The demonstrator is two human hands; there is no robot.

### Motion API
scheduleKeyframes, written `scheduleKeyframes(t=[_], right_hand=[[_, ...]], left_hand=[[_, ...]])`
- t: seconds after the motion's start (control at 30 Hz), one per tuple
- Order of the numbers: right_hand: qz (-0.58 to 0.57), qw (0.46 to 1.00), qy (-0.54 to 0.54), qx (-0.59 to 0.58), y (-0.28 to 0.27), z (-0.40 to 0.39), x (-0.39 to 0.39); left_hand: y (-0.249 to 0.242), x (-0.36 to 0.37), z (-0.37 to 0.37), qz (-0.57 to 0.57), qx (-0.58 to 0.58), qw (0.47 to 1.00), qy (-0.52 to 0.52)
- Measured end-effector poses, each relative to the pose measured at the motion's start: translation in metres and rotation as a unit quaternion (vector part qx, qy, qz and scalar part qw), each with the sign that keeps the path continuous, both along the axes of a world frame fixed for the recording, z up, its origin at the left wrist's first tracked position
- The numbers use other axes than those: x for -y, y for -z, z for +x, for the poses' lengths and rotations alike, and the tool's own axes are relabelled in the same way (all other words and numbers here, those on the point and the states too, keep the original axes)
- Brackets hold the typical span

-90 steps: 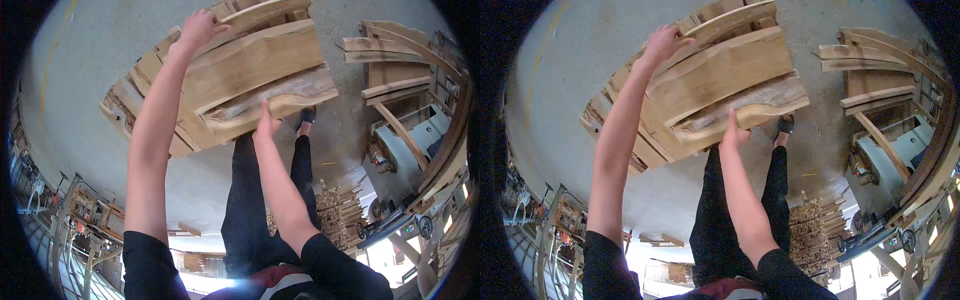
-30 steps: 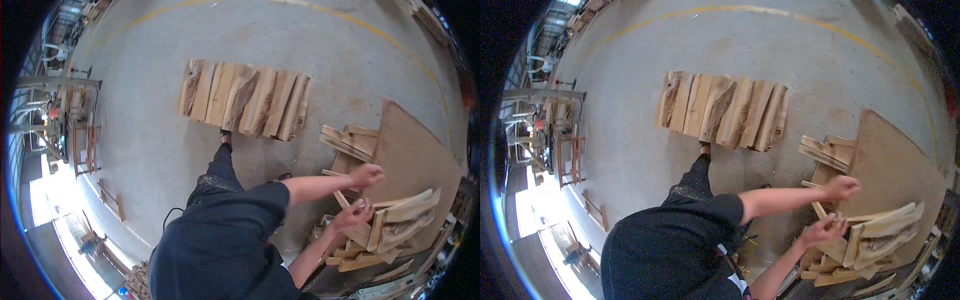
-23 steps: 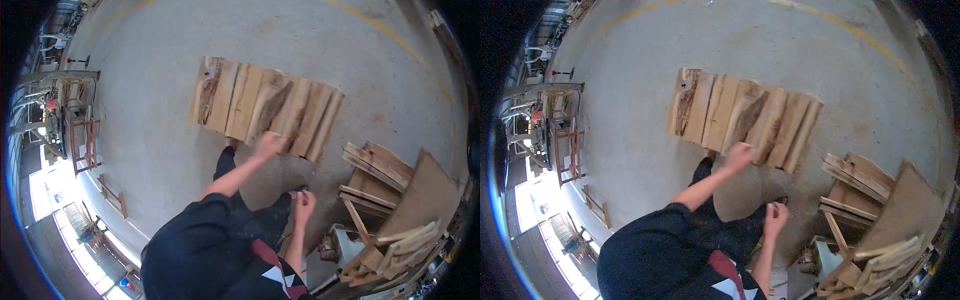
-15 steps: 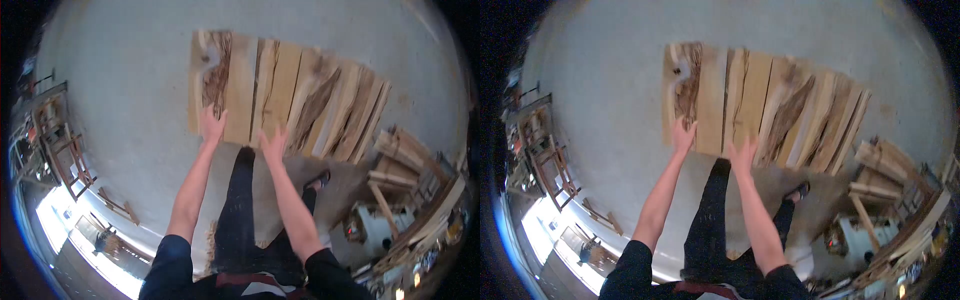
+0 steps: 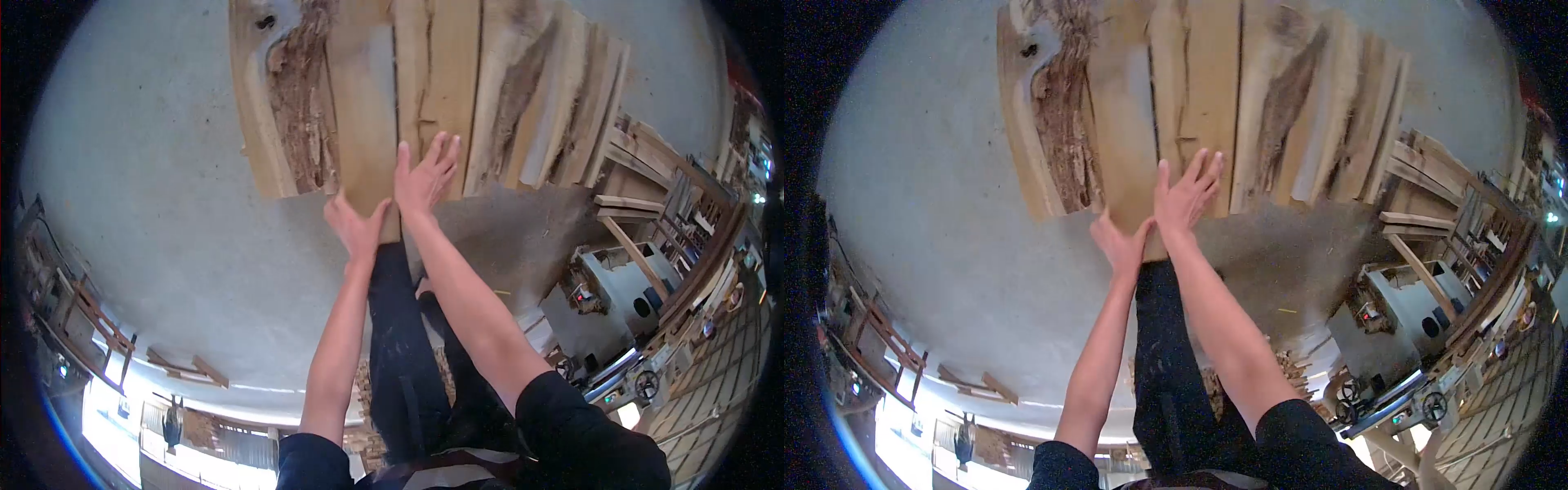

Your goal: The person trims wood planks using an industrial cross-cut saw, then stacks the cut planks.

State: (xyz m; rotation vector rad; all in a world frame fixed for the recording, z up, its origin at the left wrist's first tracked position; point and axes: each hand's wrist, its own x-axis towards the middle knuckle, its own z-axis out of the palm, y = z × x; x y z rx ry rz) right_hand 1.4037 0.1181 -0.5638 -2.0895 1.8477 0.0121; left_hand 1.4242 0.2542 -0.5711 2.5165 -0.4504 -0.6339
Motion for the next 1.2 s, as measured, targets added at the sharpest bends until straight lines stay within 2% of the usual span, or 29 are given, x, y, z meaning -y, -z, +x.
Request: scheduleKeyframes(t=[0.07, 0.13, 0.17, 0.2, 0.23, 0.27, 0.33, 0.37, 0.4, 0.43, 0.47, 0.5, 0.53, 0.57, 0.67, 0.73, 0.77, 0.83, 0.87, 0.9, 0.93, 0.97, 1.03, 1.1, 1.17, 1.2], right_hand=[[0.061, 0.996, -0.023, 0.055, -0.011, -0.020, -0.006], [0.066, 0.993, -0.028, 0.094, -0.020, -0.047, -0.011], [0.091, 0.987, -0.043, 0.127, -0.023, -0.062, -0.015], [0.079, 0.987, -0.037, 0.138, -0.023, -0.078, -0.013], [0.048, 0.981, 0.000, 0.189, -0.022, -0.096, -0.011], [0.019, 0.971, 0.038, 0.236, -0.025, -0.113, -0.006], [0.026, 0.953, 0.162, 0.255, -0.014, -0.143, 0.015], [0.036, 0.943, 0.210, 0.256, -0.002, -0.156, 0.031], [0.082, 0.951, 0.222, 0.201, 0.006, -0.159, 0.049], [0.131, 0.954, 0.230, 0.144, 0.009, -0.163, 0.065], [0.140, 0.951, 0.239, 0.140, 0.009, -0.167, 0.074], [0.186, 0.944, 0.246, 0.119, 0.008, -0.165, 0.084], [0.223, 0.937, 0.248, 0.104, 0.007, -0.157, 0.099], [0.203, 0.939, 0.263, 0.085, 0.009, -0.150, 0.097], [0.177, 0.947, 0.266, 0.022, 0.012, -0.137, 0.087], [0.205, 0.938, 0.278, 0.028, -0.013, -0.133, 0.093], [0.188, 0.941, 0.280, 0.025, -0.025, -0.133, 0.105], [0.259, 0.939, 0.224, 0.035, -0.051, -0.136, 0.112], [0.249, 0.940, 0.230, 0.030, -0.058, -0.140, 0.108], [0.274, 0.920, 0.248, 0.128, -0.060, -0.144, 0.105], [0.297, 0.891, 0.260, 0.226, -0.062, -0.147, 0.102], [0.287, 0.893, 0.263, 0.227, -0.066, -0.147, 0.098], [0.271, 0.922, 0.216, 0.171, -0.085, -0.140, 0.094], [0.288, 0.901, 0.226, 0.234, -0.122, -0.136, 0.100], [0.290, 0.895, 0.222, 0.258, -0.152, -0.142, 0.102], [0.288, 0.881, 0.216, 0.307, -0.157, -0.151, 0.097]], left_hand=[[0.017, -0.033, -0.025, 0.008, -0.064, 0.994, -0.093], [0.017, -0.038, -0.022, 0.004, -0.123, 0.981, -0.152], [0.015, -0.046, -0.022, -0.006, -0.118, 0.983, -0.138], [0.016, -0.051, -0.022, -0.068, -0.148, 0.973, -0.164], [0.018, -0.051, -0.024, -0.127, -0.178, 0.957, -0.189], [0.005, -0.036, -0.028, -0.131, -0.175, 0.959, -0.180], [-0.027, -0.015, -0.032, -0.144, -0.163, 0.960, -0.176], [-0.036, -0.003, -0.030, -0.131, -0.183, 0.960, -0.169], [-0.035, 0.012, -0.028, -0.118, -0.202, 0.959, -0.163], [-0.012, 0.024, -0.027, -0.075, -0.242, 0.950, -0.180], [0.008, 0.026, -0.027, -0.029, -0.279, 0.938, -0.202], [0.011, 0.025, -0.035, -0.019, -0.274, 0.941, -0.197], [0.012, 0.041, -0.045, -0.058, -0.318, 0.930, -0.178], [0.012, 0.057, -0.045, -0.100, -0.362, 0.913, -0.158], [-0.011, 0.064, -0.040, -0.113, -0.410, 0.894, -0.142], [0.019, 0.045, -0.037, -0.135, -0.429, 0.876, -0.171], [0.006, 0.051, -0.030, -0.132, -0.460, 0.866, -0.145], [-0.027, 0.052, -0.012, -0.104, -0.525, 0.838, -0.109], [-0.039, 0.050, -0.004, -0.084, -0.557, 0.820, -0.101], [-0.052, 0.051, -0.004, -0.090, -0.563, 0.816, -0.094], [-0.066, 0.051, -0.003, -0.126, -0.567, 0.802, -0.136], [-0.082, 0.050, -0.004, -0.159, -0.570, 0.786, -0.177], [-0.088, 0.043, 0.000, -0.169, -0.558, 0.796, -0.163], [-0.116, 0.056, 0.004, -0.193, -0.505, 0.829, -0.144], [-0.159, 0.079, 0.010, -0.207, -0.511, 0.824, -0.129], [-0.186, 0.091, 0.011, -0.186, -0.494, 0.840, -0.125]])
